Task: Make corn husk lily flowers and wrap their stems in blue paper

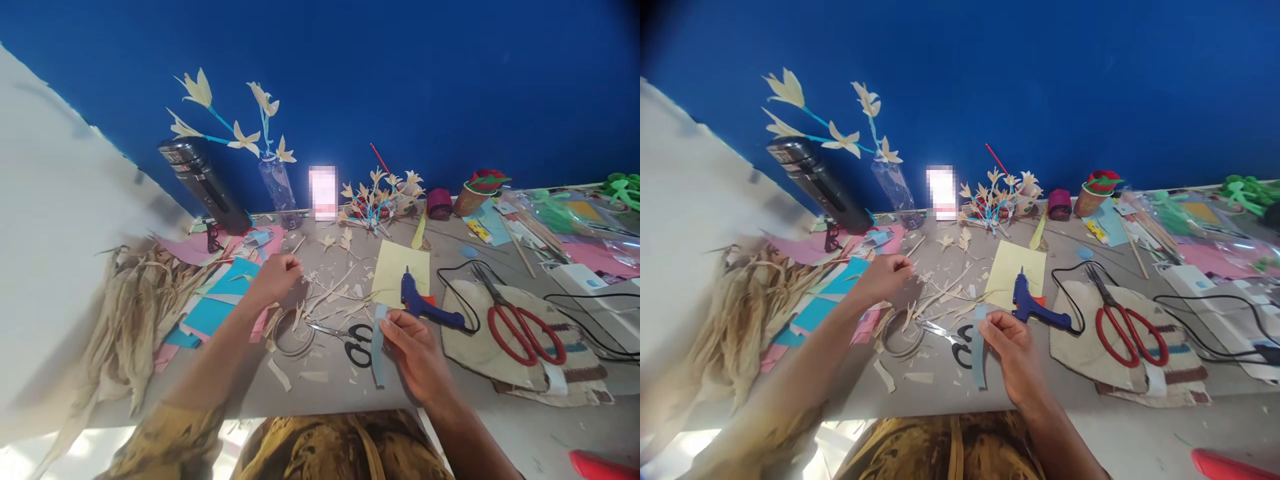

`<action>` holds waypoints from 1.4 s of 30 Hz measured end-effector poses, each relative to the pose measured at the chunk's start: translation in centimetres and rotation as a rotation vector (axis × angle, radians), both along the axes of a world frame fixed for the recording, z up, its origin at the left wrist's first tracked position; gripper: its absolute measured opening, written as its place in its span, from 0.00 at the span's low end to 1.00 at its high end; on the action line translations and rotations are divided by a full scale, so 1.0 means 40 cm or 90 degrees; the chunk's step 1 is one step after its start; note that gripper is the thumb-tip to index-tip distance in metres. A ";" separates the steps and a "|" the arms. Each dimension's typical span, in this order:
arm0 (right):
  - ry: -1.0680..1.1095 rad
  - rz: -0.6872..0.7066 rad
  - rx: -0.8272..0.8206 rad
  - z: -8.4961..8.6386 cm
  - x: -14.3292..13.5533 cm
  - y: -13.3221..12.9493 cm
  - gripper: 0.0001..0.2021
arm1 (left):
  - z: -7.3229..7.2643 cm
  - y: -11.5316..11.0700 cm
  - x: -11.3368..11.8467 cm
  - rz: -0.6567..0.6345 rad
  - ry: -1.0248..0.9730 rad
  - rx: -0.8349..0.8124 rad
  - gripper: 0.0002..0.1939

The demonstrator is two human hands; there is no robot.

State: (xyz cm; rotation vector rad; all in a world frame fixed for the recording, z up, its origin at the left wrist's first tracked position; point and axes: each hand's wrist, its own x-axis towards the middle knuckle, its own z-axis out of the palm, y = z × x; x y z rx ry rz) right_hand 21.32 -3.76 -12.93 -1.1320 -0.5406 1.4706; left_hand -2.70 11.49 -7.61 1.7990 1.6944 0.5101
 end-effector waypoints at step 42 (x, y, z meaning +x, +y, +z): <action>-0.358 0.046 0.271 0.162 -0.125 0.103 0.08 | -0.011 -0.221 0.120 0.032 -0.724 -0.085 0.07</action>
